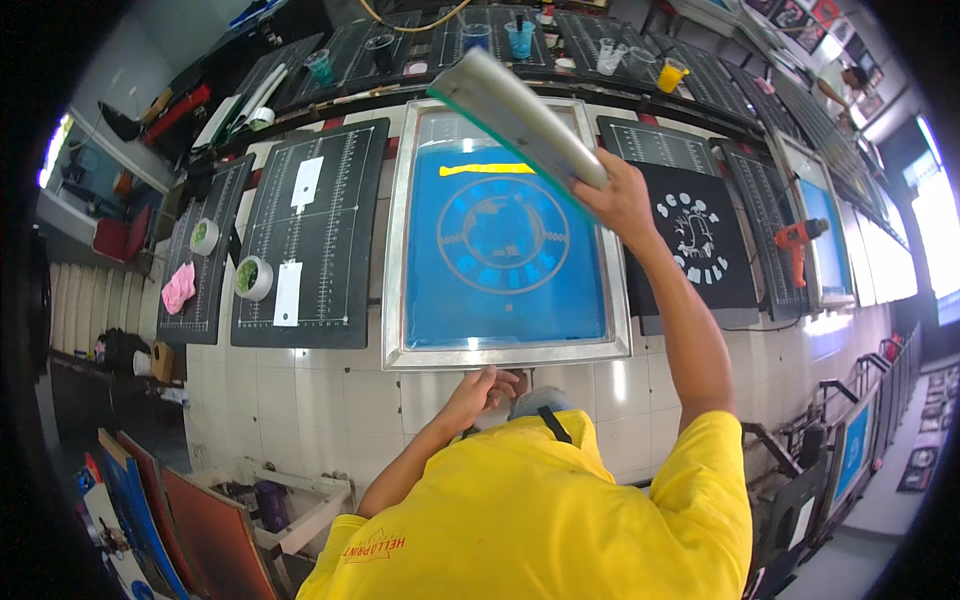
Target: The person stirs yellow ink in a cup, pours it onto a screen printing frame, and then uses a squeegee to spread the ink across the mesh to print a design onto a black t-shirt.
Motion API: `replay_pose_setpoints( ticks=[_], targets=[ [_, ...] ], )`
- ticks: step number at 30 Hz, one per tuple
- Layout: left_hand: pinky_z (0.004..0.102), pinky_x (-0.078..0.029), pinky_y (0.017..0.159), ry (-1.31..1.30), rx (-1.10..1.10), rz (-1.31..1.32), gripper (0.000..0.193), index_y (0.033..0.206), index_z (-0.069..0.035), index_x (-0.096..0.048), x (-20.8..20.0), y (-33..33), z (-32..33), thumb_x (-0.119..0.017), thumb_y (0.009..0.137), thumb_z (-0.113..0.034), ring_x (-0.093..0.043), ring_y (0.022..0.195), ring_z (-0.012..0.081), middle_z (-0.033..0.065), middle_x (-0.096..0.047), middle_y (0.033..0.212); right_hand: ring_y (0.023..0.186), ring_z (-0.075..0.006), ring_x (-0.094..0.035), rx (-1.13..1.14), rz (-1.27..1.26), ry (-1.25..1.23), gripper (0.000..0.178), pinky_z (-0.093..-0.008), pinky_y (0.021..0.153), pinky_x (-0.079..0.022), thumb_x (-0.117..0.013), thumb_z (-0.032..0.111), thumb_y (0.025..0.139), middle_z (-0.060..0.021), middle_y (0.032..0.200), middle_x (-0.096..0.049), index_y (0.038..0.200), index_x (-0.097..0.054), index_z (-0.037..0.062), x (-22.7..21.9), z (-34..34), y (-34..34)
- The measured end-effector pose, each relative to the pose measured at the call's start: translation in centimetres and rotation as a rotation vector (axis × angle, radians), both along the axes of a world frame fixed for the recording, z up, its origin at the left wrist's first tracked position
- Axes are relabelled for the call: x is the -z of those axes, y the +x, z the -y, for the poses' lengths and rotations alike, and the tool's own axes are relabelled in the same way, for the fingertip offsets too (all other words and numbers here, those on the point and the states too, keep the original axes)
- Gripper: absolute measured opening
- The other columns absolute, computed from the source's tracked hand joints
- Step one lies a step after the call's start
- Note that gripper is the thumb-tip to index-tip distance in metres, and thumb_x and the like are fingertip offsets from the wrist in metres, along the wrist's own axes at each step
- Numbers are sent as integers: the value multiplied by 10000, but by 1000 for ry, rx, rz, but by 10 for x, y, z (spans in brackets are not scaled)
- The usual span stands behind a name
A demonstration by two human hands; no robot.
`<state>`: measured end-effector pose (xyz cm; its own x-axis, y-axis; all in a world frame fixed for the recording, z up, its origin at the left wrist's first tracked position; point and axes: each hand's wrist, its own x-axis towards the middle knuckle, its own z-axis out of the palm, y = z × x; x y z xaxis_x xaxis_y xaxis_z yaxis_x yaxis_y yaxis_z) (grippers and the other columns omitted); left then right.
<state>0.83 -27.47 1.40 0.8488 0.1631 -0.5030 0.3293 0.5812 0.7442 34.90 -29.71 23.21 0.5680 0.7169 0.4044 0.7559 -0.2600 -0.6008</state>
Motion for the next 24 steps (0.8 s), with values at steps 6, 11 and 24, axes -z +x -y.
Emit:
replay_pose_setpoints(
  ticks=[6,11,24],
  targets=[
    [232,-358,547,13,-86,-90,463,1070,18,-666,-20,4,3,-350,1091,-321,-413,586,75,13,-595,750,864,-389,-647,-165,223,-306,331,-478,753,-508,-722,255,755,-181,917,-679,1048,-659,114,34,-85,62],
    [225,-351,543,10,-109,-74,439,1044,24,-670,-6,4,7,-363,1084,-287,-414,578,68,23,-575,729,951,-370,-667,-186,301,-658,384,-492,804,-525,-701,253,786,-166,978,-704,1141,-666,111,42,-120,77],
    [218,-371,547,71,-71,-111,426,1075,5,-682,-14,7,4,-360,1081,-274,-443,575,65,13,-598,738,961,-379,-659,-284,397,-595,363,-497,819,-527,-725,236,774,-179,965,-700,1110,-659,117,90,-150,95]
  ],
)
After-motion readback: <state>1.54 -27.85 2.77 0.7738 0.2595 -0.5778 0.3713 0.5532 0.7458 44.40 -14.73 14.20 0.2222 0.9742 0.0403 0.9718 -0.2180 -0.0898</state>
